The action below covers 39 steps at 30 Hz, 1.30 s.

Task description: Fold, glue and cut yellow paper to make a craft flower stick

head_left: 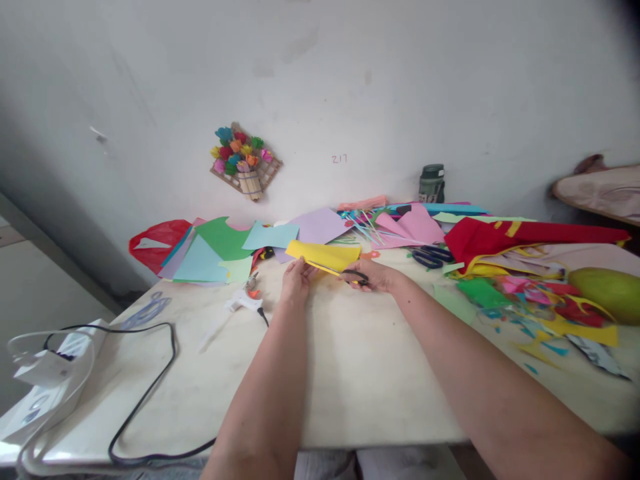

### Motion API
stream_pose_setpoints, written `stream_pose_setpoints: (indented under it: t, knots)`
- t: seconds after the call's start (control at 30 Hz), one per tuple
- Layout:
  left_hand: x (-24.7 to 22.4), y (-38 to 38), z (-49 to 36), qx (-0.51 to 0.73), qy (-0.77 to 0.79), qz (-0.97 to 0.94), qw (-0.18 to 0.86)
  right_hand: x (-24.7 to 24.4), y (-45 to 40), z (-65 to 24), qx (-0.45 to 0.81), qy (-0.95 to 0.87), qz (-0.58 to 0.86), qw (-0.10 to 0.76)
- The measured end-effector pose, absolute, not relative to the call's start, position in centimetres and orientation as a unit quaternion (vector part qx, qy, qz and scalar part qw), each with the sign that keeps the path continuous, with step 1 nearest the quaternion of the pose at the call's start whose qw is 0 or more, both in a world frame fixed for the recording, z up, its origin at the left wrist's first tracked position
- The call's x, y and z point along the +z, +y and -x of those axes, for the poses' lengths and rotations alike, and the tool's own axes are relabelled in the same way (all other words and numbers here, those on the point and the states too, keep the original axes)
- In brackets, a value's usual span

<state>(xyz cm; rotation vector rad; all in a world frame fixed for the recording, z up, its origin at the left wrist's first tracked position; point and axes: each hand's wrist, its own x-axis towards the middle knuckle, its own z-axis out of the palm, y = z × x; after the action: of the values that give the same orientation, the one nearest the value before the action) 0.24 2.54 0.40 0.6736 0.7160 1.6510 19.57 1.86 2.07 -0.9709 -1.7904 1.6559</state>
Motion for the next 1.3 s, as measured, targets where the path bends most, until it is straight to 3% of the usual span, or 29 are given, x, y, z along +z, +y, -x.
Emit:
stream_pose_setpoints:
  t: [1.3]
  knots:
    - [0.58,2.55,-0.30,0.708,0.314,-0.273,0.571,2.45,1.67,-19.78,0.602,-0.678,0.348,0.238]
